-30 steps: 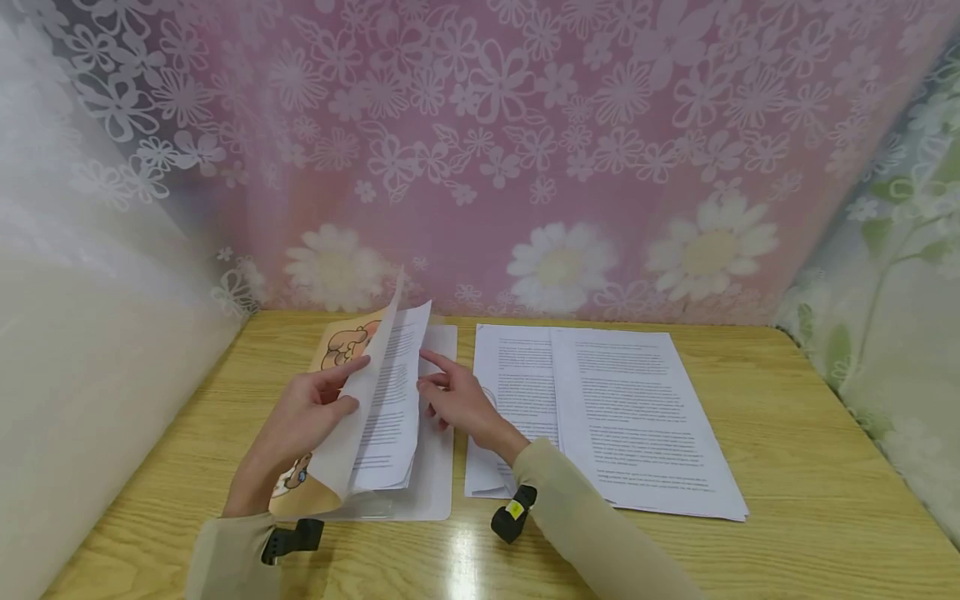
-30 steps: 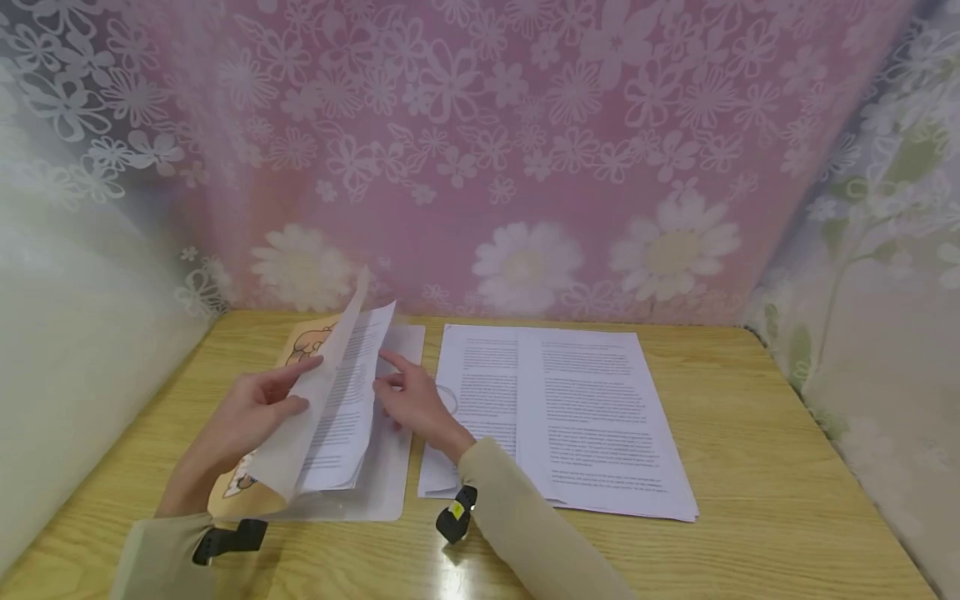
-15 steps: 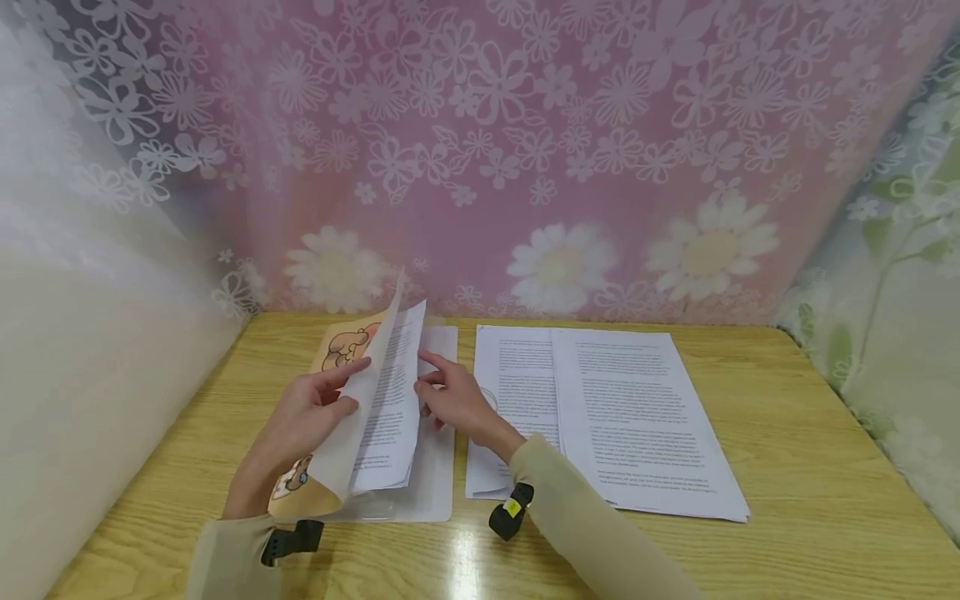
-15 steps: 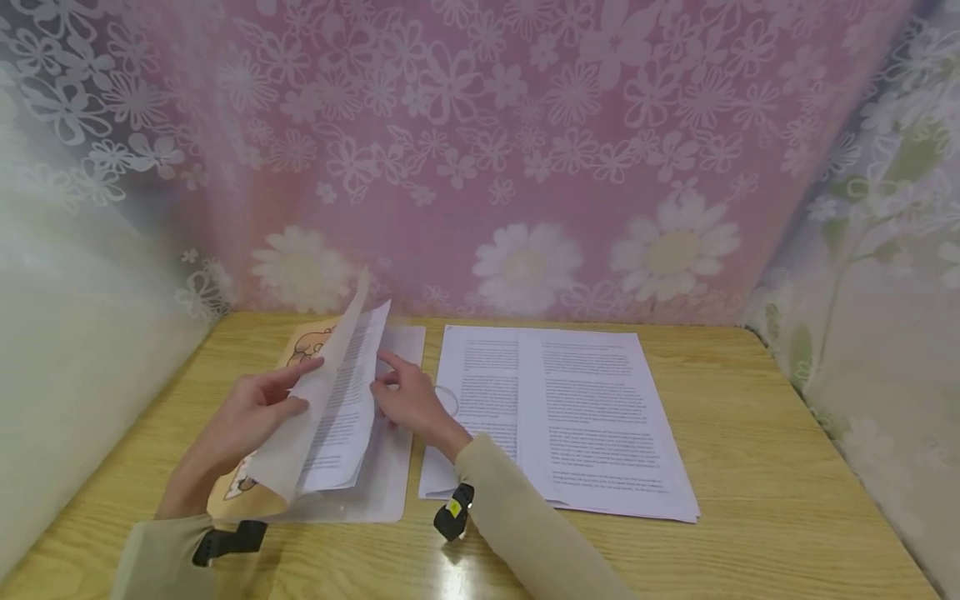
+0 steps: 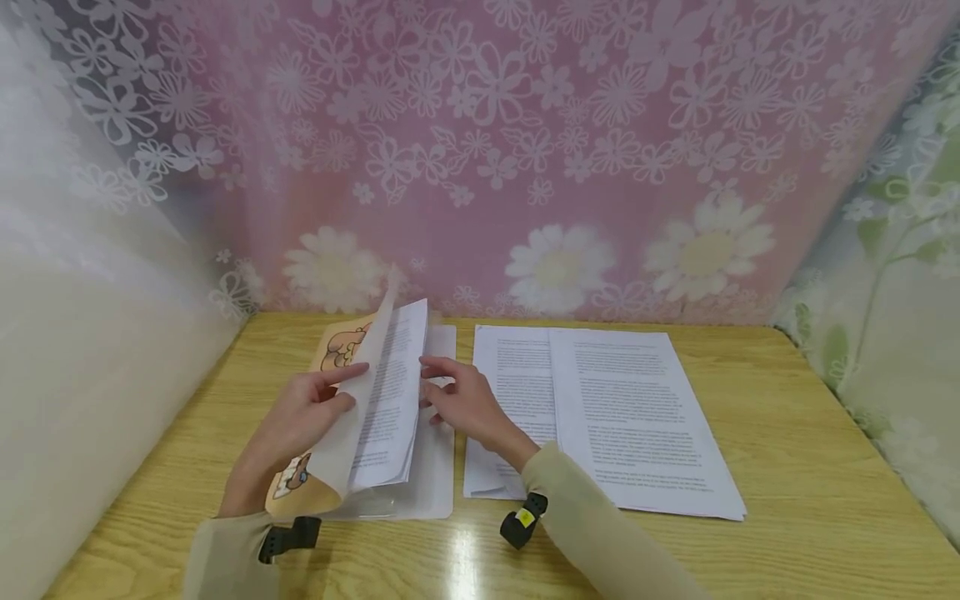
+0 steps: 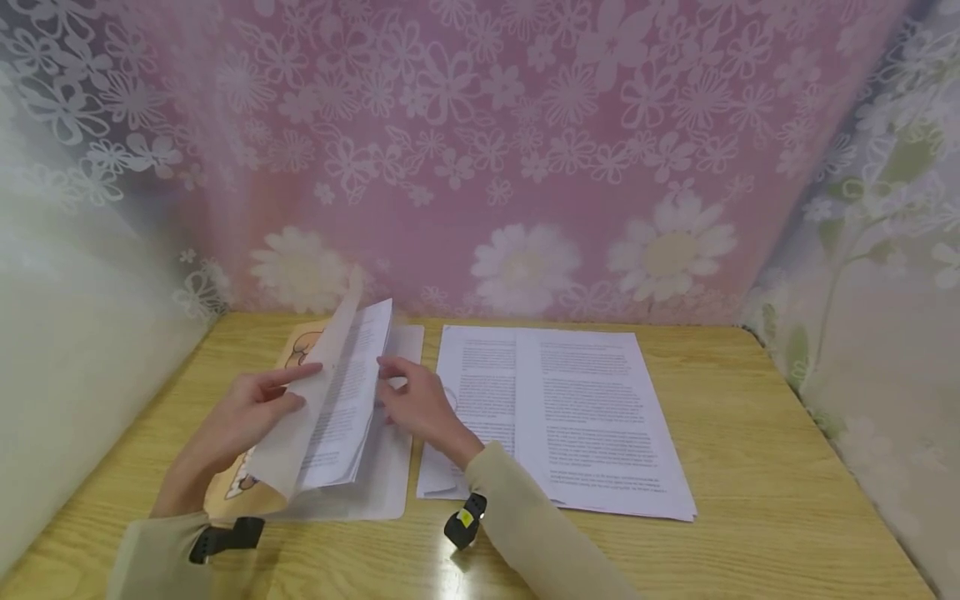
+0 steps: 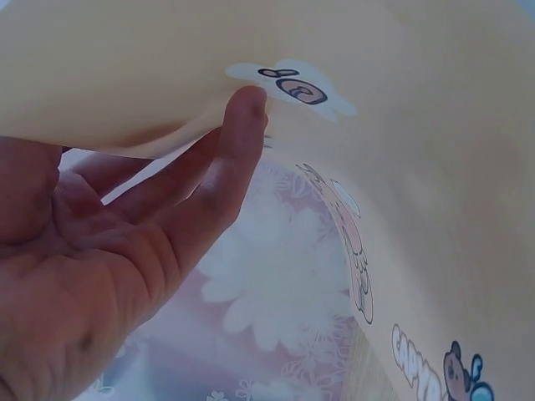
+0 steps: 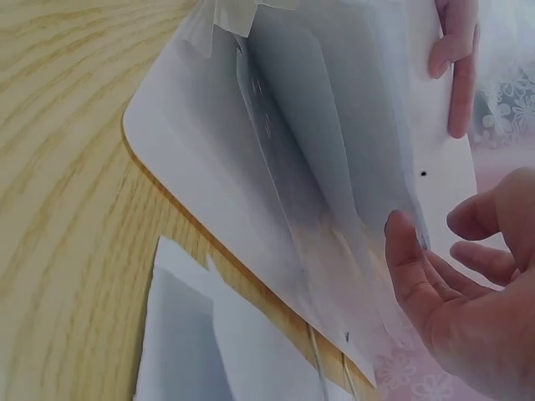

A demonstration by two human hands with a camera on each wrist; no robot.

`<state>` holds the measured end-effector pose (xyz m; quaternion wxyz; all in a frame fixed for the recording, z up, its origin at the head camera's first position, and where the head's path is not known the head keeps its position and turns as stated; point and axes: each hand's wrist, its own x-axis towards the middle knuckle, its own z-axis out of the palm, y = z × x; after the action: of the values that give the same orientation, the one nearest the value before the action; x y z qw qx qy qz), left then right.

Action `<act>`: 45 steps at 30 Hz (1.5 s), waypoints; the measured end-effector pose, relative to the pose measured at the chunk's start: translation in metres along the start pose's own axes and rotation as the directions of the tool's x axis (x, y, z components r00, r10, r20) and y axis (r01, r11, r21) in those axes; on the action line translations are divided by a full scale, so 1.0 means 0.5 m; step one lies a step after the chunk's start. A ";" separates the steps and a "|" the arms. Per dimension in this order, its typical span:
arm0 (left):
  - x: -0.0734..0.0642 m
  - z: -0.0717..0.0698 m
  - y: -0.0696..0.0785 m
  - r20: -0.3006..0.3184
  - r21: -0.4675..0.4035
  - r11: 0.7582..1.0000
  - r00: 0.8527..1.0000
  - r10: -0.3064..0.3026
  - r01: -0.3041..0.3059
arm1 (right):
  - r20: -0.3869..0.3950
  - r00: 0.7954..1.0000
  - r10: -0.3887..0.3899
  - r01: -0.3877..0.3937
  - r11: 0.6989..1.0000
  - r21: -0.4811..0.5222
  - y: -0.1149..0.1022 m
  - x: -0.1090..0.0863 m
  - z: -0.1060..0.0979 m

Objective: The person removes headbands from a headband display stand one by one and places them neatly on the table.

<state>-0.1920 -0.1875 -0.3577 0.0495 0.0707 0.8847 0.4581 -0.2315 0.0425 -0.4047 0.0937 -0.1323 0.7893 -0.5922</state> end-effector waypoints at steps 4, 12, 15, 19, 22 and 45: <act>-0.003 -0.009 0.000 0.010 -0.074 0.997 1.000 -0.015 0.015 | 0.024 0.999 -0.041 0.041 0.999 -0.012 -0.001 -0.012 -0.022; -0.009 -0.022 0.000 0.037 -0.179 0.984 0.999 -0.018 0.025 | 0.003 0.994 -0.112 0.111 0.985 -0.134 0.006 -0.039 -0.086; -0.010 -0.023 -0.002 0.046 -0.195 0.980 0.999 -0.018 0.027 | -0.019 0.993 -0.117 0.111 0.975 -0.194 0.011 -0.050 -0.108; -0.011 -0.024 -0.002 0.059 -0.215 0.976 0.998 -0.016 0.028 | -0.043 0.993 -0.110 0.095 0.959 -0.266 0.017 -0.066 -0.137; -0.011 -0.024 -0.003 0.068 -0.227 0.973 0.997 -0.022 0.037 | -0.059 0.993 -0.106 0.083 0.948 -0.309 0.023 -0.077 -0.157; -0.015 -0.031 -0.006 0.071 -0.282 0.959 0.997 -0.012 0.031 | -0.185 0.979 -0.089 -0.017 0.863 -0.504 0.070 -0.158 -0.304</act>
<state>-0.1872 -0.2029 -0.3511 0.0943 0.0688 0.8088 0.5764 -0.2063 0.2154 -0.3962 -0.0359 -0.1062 0.9191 -0.3779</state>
